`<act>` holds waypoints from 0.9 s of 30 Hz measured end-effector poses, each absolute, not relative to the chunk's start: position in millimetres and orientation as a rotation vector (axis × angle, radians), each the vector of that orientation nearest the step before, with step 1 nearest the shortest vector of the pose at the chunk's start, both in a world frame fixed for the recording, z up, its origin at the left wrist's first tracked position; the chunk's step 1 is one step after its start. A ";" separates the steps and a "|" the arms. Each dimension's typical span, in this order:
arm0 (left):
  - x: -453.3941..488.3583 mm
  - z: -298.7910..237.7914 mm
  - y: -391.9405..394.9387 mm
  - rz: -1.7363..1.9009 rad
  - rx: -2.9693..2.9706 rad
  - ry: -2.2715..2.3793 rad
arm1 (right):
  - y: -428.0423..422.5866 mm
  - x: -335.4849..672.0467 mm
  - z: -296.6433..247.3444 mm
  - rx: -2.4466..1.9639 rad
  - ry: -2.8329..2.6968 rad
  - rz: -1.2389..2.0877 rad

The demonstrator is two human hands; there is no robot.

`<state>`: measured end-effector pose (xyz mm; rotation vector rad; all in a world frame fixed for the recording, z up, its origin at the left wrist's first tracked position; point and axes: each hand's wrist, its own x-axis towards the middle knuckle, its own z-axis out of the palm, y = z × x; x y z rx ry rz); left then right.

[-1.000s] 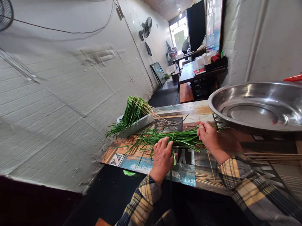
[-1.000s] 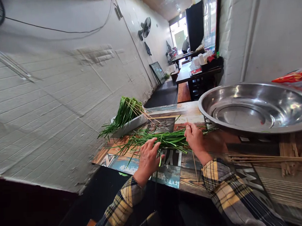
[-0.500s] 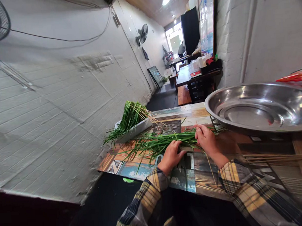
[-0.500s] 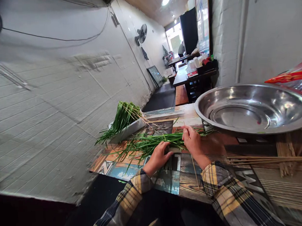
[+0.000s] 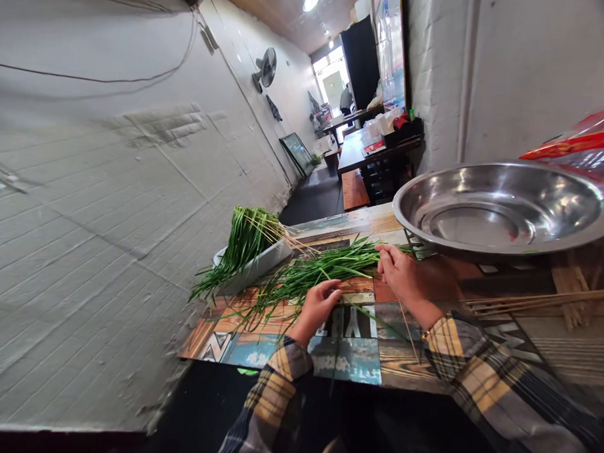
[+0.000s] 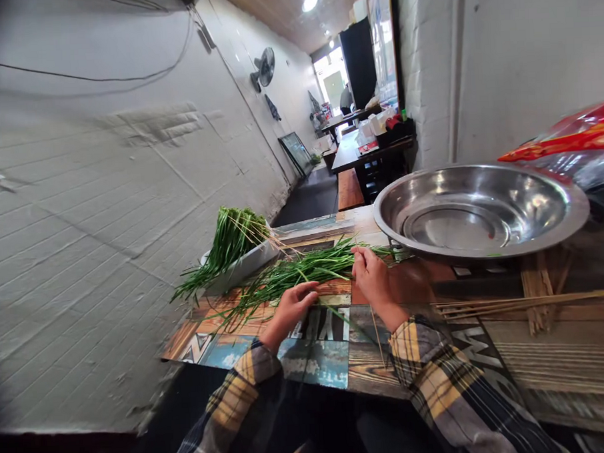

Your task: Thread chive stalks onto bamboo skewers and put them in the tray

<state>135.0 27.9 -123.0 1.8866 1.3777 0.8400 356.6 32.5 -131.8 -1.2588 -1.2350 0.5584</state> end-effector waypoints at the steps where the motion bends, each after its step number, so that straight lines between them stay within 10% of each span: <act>1: 128.0 -120.5 25.2 0.848 1.855 1.377 | 31.9 356.8 -130.8 -1.261 -1.234 0.561; 12: 101.2 -91.3 20.4 0.925 1.831 1.271 | 31.1 357.2 -129.4 -1.253 -1.220 0.592; 27: 141.1 -42.2 37.5 0.159 2.911 1.422 | 33.8 354.0 -130.4 -1.180 -1.209 0.719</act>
